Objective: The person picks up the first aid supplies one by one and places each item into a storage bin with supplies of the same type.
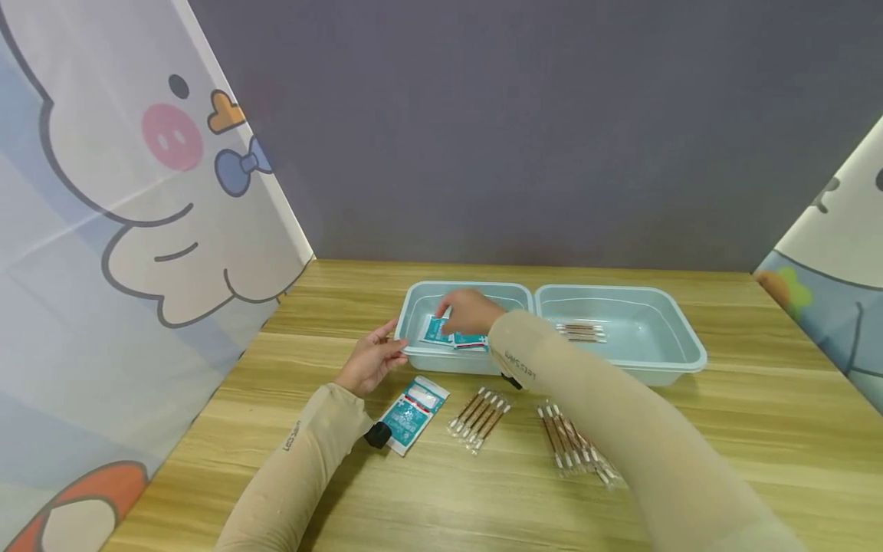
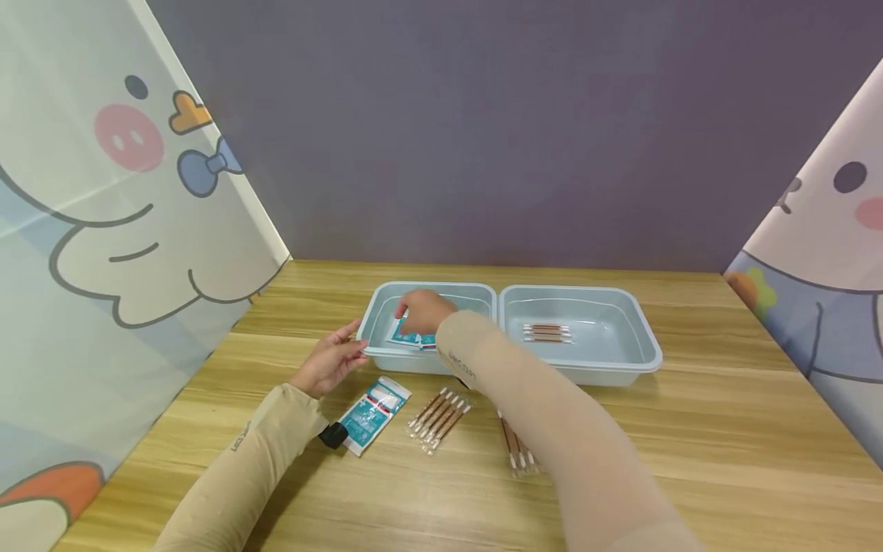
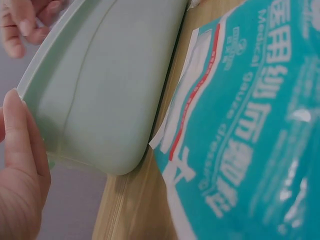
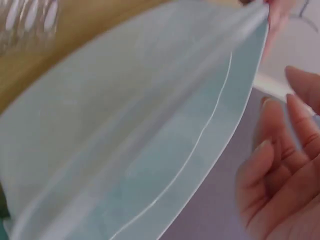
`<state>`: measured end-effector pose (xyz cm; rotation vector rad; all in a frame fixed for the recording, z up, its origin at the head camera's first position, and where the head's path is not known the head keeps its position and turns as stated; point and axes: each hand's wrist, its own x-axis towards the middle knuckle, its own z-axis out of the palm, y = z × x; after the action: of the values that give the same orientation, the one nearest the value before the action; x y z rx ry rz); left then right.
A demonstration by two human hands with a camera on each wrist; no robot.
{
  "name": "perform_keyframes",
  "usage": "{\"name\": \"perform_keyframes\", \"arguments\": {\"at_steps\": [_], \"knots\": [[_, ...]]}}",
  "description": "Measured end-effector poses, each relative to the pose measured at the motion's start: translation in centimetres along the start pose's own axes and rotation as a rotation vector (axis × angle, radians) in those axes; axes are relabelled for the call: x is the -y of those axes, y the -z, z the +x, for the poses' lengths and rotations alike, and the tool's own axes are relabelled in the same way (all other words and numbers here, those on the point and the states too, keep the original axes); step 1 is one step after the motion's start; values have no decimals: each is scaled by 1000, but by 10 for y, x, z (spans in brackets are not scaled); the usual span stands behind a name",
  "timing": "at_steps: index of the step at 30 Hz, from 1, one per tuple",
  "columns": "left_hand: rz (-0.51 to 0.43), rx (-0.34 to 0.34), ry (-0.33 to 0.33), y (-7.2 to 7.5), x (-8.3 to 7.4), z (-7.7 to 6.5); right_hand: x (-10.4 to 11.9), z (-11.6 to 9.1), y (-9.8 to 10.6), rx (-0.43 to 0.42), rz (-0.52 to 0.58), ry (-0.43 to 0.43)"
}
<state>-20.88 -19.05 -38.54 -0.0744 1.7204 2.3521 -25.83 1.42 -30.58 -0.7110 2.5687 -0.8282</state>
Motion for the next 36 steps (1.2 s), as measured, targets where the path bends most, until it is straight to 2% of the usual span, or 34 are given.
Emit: {"name": "perform_keyframes", "arguments": {"at_steps": [6,9,13,19,23,28,36], "knots": [[14,-3,2,1,0,-2,17,-6,-18,211,84,180],[7,-9,-5,1,1,-1,22,-9,-25,287,73,236],[20,-12,-12,2,2,0,25,-13,-34,342,24,282],[47,-23,-15,3,3,0,24,-14,-51,372,-110,327],[49,-18,-14,3,3,0,21,-12,-65,376,-162,355],[47,-5,-11,2,3,0,16,-12,-79,356,-260,356],[61,-4,-19,4,2,-1,10,-5,-97,294,-340,449]]}}
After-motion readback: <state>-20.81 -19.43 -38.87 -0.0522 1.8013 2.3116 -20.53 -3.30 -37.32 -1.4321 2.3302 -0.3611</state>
